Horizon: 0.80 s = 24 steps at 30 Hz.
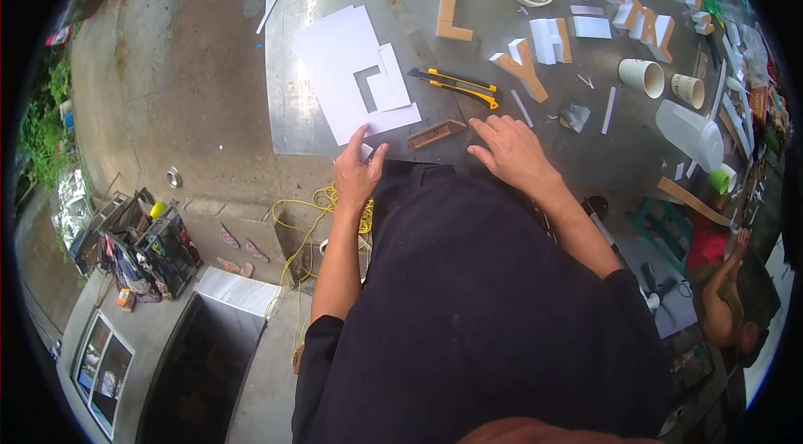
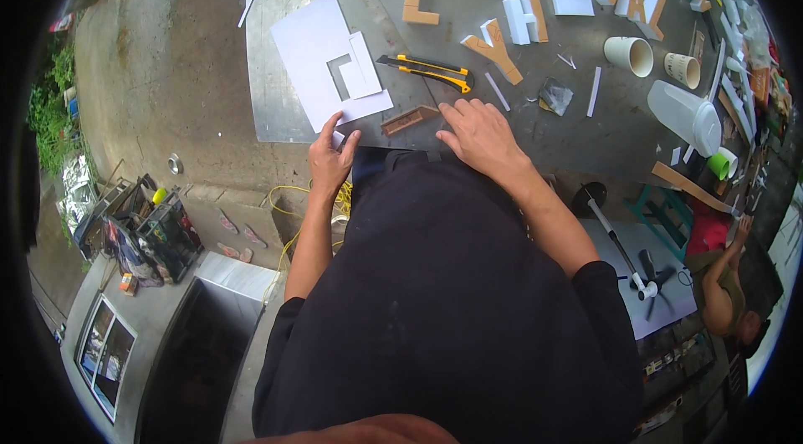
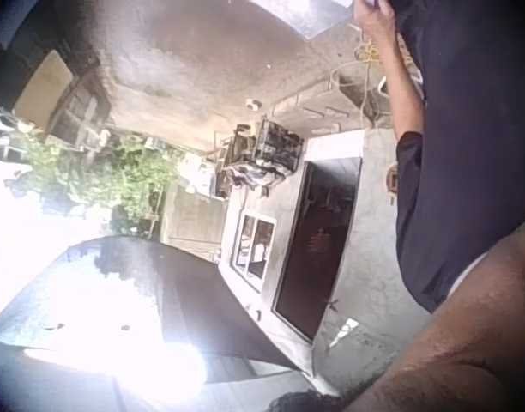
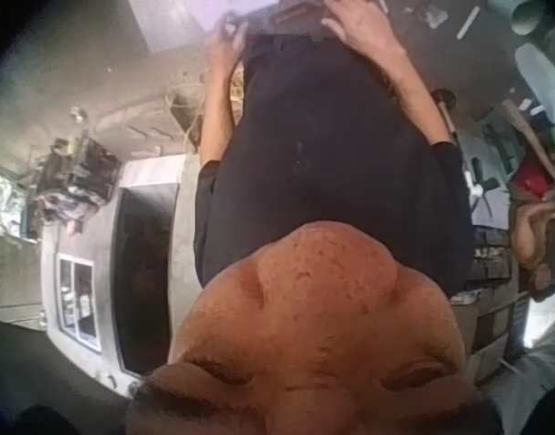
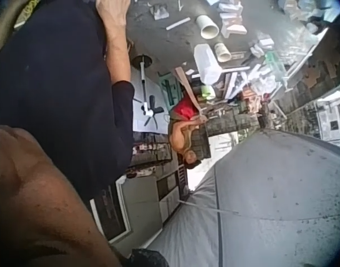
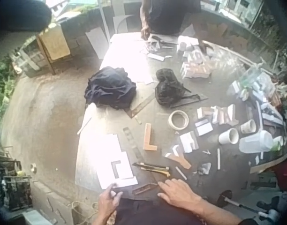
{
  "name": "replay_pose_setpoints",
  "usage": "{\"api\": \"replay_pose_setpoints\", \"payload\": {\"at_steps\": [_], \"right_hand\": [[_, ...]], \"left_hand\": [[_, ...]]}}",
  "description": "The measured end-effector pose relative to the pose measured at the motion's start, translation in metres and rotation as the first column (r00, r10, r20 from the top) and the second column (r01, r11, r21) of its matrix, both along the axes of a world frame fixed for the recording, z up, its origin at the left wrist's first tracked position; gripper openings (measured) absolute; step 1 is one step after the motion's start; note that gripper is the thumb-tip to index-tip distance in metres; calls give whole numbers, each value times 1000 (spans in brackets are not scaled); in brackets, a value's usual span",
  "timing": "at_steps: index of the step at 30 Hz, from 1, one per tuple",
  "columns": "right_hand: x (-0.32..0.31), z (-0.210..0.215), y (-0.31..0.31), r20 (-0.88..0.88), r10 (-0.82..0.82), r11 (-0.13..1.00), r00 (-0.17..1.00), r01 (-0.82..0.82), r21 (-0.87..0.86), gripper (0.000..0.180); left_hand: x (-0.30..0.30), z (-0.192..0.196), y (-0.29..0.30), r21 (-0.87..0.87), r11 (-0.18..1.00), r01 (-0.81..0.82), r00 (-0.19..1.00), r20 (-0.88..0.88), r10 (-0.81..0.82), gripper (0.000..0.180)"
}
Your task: Assembling 3D letters for a sign at a workshop table.
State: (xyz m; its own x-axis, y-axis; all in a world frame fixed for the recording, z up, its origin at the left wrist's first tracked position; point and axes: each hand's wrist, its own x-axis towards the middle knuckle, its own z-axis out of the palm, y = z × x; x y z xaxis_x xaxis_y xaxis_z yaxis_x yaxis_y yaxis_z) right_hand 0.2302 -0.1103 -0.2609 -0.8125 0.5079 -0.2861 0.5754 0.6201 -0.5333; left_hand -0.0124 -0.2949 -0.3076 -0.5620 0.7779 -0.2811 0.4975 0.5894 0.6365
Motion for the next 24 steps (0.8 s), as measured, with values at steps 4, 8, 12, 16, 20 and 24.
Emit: {"api": "replay_pose_setpoints", "payload": {"at_steps": [4, 8, 12, 16, 20, 24], "right_hand": [[3, 8, 14, -130, -123, 992, 984, 127, 22, 39], [11, 15, 31, -181, -250, 965, 951, 261, 38, 37], [30, 16, 35, -235, -311, 942, 921, 332, 54, 35], [43, 8, 18, -247, -346, 927, 905, 371, 61, 33], [50, 3, -3, -223, -369, 921, 902, 387, 42, 31], [59, 4, -14, -262, -398, 915, 879, 403, -38, 32]], "left_hand": [[-3, 14, 13, -63, 998, -25, 997, 69, 29, 40], [2, 24, 25, -71, 996, 54, 996, 68, -49, 38], [12, 30, 42, -63, 991, 118, 989, 99, -112, 36], [22, 34, 58, -60, 977, 207, 970, 140, -197, 34], [30, 40, 70, -90, 964, 249, 964, 116, -238, 43], [44, 49, 94, -88, 934, 347, 937, 81, -340, 57]]}}
